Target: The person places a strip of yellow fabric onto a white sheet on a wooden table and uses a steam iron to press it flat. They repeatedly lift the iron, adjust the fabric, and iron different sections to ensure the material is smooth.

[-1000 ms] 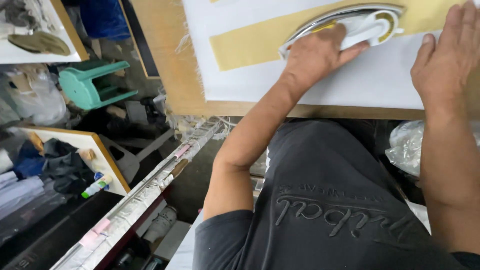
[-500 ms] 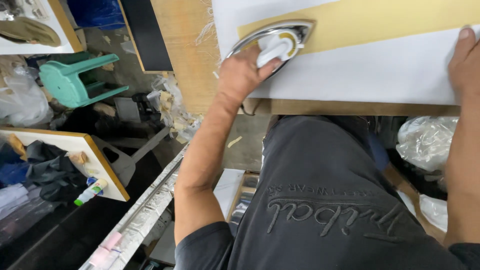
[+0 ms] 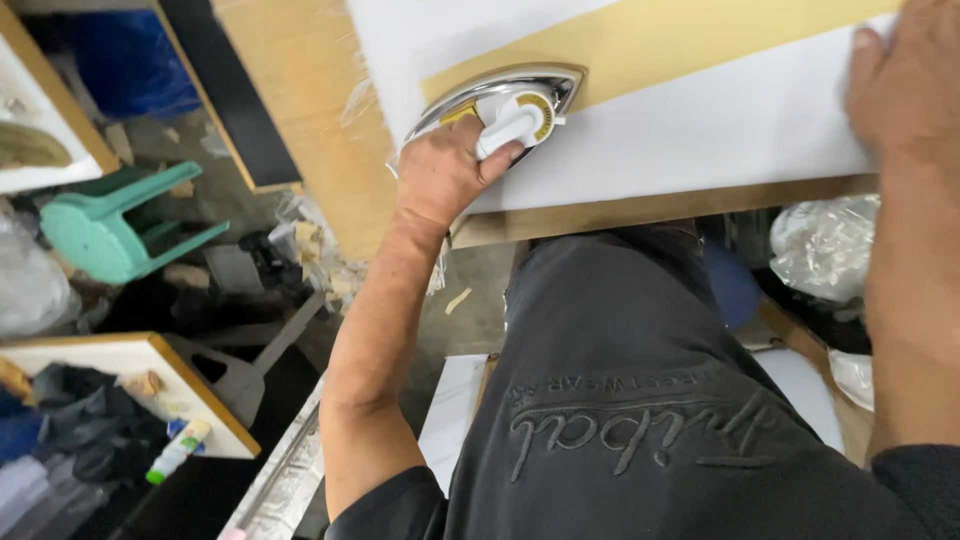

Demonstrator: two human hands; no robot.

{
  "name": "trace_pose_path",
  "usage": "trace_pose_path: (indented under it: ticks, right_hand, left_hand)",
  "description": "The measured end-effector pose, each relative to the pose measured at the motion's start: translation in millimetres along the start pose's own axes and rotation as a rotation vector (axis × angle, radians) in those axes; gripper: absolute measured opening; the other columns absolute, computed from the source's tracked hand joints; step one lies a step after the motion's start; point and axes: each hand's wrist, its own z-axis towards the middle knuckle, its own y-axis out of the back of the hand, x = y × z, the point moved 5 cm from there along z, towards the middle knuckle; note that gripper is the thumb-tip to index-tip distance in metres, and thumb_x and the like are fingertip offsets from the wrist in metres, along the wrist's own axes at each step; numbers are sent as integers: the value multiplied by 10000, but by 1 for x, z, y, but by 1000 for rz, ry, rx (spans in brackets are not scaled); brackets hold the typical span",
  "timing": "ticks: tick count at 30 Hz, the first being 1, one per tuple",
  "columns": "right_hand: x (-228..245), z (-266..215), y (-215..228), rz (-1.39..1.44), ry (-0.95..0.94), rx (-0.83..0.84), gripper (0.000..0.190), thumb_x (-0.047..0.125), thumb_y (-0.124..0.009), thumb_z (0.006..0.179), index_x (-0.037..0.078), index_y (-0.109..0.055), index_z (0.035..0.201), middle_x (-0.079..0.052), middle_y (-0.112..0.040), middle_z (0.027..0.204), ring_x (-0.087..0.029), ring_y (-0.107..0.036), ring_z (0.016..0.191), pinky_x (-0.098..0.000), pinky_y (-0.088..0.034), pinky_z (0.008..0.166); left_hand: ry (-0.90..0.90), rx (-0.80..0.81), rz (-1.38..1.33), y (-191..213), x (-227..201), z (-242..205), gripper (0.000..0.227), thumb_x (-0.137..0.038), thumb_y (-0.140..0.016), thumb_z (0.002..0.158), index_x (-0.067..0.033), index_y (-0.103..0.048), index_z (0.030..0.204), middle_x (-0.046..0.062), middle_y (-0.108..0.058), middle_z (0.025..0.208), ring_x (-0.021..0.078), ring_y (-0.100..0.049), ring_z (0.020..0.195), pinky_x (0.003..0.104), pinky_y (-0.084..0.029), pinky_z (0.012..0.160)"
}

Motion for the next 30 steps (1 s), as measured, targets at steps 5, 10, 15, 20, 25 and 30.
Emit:
trace_pose_path:
  ticks: [5, 10, 15, 20, 25, 30]
  right_hand:
    - [2, 14, 34, 230, -148, 140, 658, 189, -492, 1172, -217, -333, 1665, -569, -331, 1606, -685, -189, 1430, -653, 8, 1136]
    - [-10, -4, 79, 296, -42, -30, 592, -33, -589, 1090, -182, -397, 1629, -476, -443, 1580, -639, -314, 1397, -686, -132, 1124]
    - [-60, -59, 55, 342, -63, -316, 356, -20, -553, 1127, -207, -618, 1422, -392, -622, 1356, -531, -553, 1236, -588, -427, 1045]
    - [-88, -93, 20, 683, -366, -250, 300, 25, -458, 1249, -146, -657, 1393, -150, -628, 912, -189, -508, 662, -336, -435, 463]
    - [-84, -78, -10, 1250, -691, -53, 314, 178, -394, 1177, 14, -587, 1363, -100, -689, 1152, -151, -664, 922, -255, -581, 845]
    - [-79, -34, -17, 1318, -806, 43, 367, 324, -420, 1121, 98, -587, 1357, -62, -717, 1217, -132, -714, 1005, -240, -598, 879]
  left_hand:
    - [-72, -14, -11, -8, -86, 52, 648, -790, -480, 937, -166, -629, 852, -24, -620, 644, 230, -607, 488, 391, -417, 367]
    - [-91, -109, -38, -15, -175, 108, 625, -801, -553, 875, -187, -609, 771, -9, -584, 558, 262, -608, 443, 446, -401, 315]
    - [-169, -174, -69, -22, -251, 154, 653, -796, -543, 871, -153, -572, 759, -7, -565, 552, 239, -592, 427, 433, -384, 300]
    - [-232, -131, -134, -27, -311, 191, 638, -762, -521, 886, -137, -585, 779, -10, -566, 545, 219, -588, 417, 422, -421, 288]
    - [-195, -251, -204, -35, -339, 209, 617, -731, -511, 852, -132, -557, 710, -16, -493, 484, 234, -531, 376, 418, -375, 292]
    - [-202, -38, -230, -16, -301, 192, 621, -717, -512, 903, -106, -598, 828, 13, -579, 547, 231, -605, 424, 428, -442, 289]
